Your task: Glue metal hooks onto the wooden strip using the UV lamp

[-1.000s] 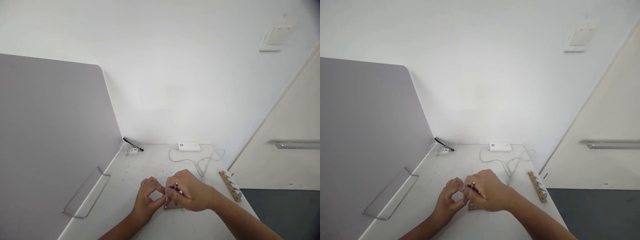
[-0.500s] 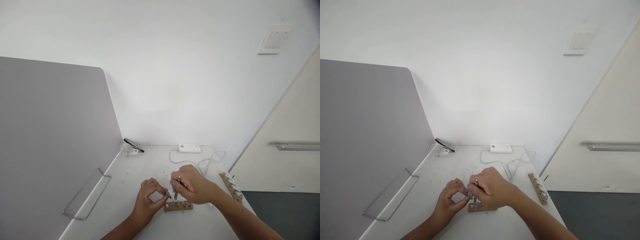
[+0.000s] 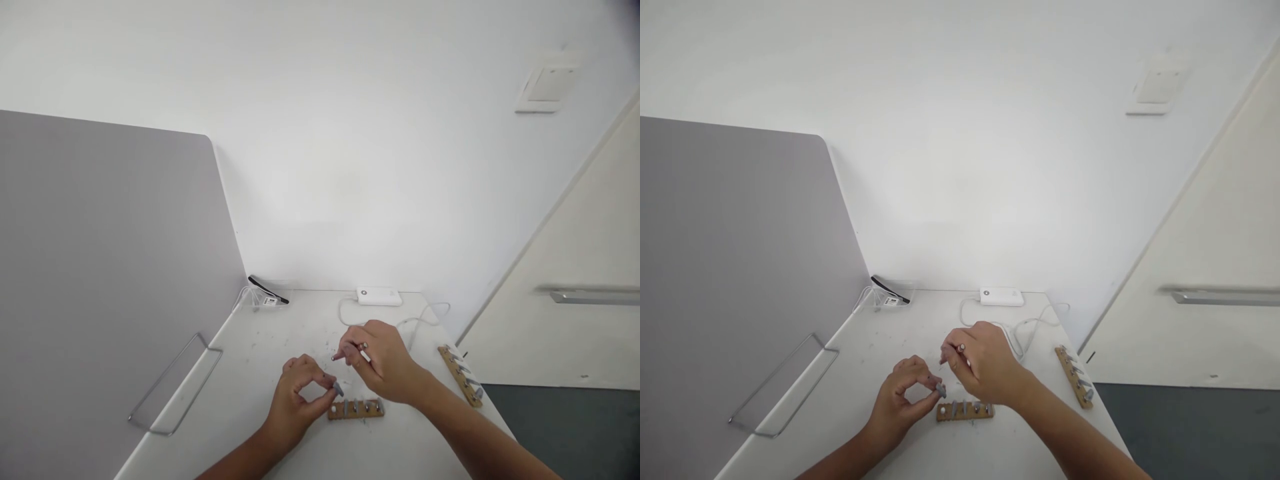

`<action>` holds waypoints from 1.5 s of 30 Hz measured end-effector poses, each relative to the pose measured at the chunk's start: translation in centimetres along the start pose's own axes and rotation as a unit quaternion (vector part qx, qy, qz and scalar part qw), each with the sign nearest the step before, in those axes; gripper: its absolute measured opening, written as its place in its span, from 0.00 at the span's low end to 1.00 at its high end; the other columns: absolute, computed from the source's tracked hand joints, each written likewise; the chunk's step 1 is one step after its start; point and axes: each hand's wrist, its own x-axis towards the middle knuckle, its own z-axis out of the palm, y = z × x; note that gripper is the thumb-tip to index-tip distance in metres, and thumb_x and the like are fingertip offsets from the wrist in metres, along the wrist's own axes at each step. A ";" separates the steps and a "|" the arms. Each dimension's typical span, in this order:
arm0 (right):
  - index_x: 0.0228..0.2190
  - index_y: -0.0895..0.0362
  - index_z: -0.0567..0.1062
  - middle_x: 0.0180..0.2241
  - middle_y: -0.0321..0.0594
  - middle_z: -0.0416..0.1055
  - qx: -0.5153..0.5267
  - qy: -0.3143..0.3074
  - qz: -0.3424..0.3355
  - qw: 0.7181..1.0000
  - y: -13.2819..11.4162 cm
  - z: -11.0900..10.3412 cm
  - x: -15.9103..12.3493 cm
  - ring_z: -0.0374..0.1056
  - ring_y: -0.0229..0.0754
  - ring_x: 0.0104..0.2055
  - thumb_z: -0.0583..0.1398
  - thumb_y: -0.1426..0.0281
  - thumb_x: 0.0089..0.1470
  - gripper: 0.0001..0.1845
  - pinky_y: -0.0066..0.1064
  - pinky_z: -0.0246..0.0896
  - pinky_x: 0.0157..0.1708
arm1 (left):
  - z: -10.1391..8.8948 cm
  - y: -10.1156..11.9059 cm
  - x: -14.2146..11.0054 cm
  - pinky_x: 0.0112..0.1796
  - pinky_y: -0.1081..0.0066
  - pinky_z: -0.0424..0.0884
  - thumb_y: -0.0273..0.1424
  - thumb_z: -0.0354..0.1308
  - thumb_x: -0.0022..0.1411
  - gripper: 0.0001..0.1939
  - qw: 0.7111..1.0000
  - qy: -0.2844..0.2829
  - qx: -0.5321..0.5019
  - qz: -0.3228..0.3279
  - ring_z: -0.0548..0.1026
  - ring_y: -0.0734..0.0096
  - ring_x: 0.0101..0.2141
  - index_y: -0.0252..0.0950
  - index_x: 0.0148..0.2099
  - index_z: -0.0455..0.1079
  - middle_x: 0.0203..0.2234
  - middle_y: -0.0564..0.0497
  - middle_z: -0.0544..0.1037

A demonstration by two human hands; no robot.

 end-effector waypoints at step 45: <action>0.35 0.54 0.72 0.32 0.36 0.79 0.046 -0.006 -0.052 0.998 -1.6 0.7 0.0 0.67 0.39 0.29 0.50 0.68 0.70 0.13 0.35 0.55 0.40 | 0.0 0.2 0.1 0.41 0.64 0.68 0.27 0.67 0.59 0.07 1.000 0.013 0.003 -0.018 0.78 0.65 0.32 0.39 0.30 0.75 0.27 0.53 0.82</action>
